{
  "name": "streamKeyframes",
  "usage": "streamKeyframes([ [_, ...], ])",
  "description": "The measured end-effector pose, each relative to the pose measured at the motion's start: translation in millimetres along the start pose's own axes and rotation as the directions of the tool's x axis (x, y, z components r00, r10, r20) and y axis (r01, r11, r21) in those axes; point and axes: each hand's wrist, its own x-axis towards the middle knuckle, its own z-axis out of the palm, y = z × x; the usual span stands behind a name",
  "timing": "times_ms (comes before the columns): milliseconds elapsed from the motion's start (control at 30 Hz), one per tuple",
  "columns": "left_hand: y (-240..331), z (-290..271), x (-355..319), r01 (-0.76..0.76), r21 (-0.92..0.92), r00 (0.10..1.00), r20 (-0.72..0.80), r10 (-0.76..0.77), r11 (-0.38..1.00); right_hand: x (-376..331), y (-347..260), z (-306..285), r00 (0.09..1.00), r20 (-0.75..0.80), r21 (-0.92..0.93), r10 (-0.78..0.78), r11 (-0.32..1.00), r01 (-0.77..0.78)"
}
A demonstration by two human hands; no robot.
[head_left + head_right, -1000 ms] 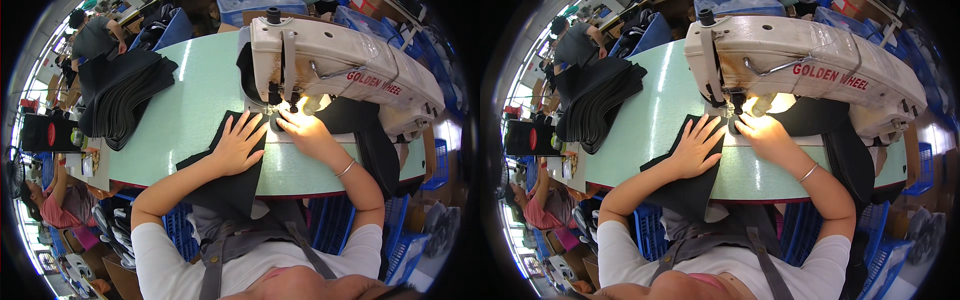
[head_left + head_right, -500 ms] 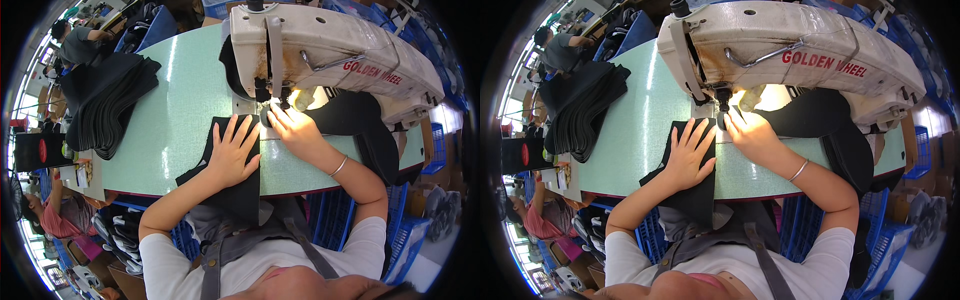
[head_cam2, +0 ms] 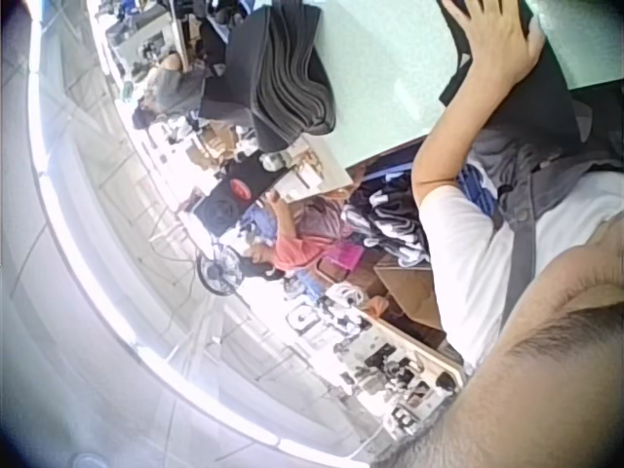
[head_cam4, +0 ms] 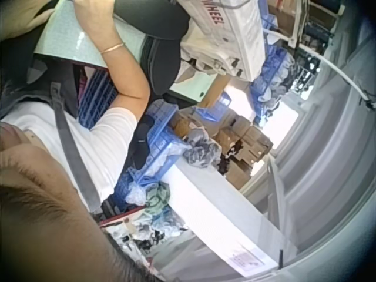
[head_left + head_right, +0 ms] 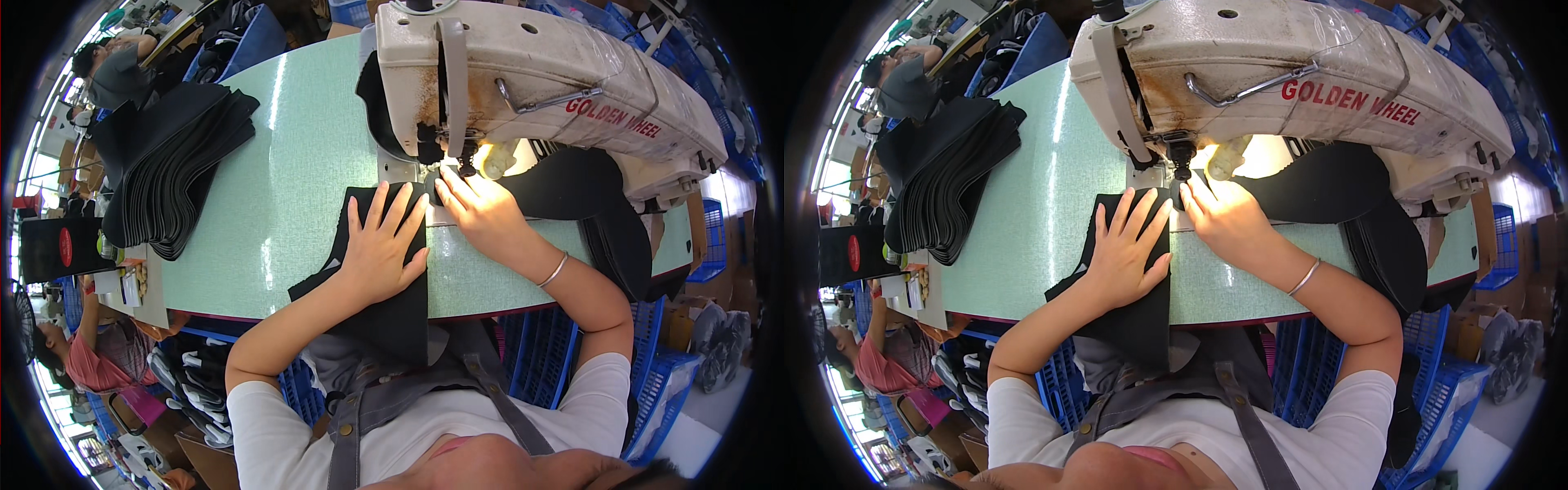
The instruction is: The person places shoe pieces from crates onto a workbench. They then align the fabric pieces and sew them together using a sewing machine, turning the stitched piece by hand.
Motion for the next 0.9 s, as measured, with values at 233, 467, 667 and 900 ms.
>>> streamKeyframes([
  [233, 1, 4, 4, 0.013, 0.006, 1.0, -0.017, -0.013, 1.0, 2, 0, -1, 0.999, 0.014, 0.035, 0.029, 0.999, -0.03],
  [467, -8, 7, 19, -0.005, 0.02, 0.999, -0.034, 0.006, 1.0, 7, 5, 7, 0.993, -0.036, 0.093, 0.113, 0.99, -0.109],
  [667, -15, 8, 29, -0.012, 0.012, 1.0, 0.001, 0.012, 1.0, 13, 11, 7, 0.99, -0.097, 0.039, 0.099, 0.995, -0.095],
  [900, -16, 9, 30, -0.016, -0.001, 1.0, -0.014, 0.016, 1.0, 16, 14, 3, 0.985, -0.133, 0.172, 0.11, 0.981, -0.087],
])
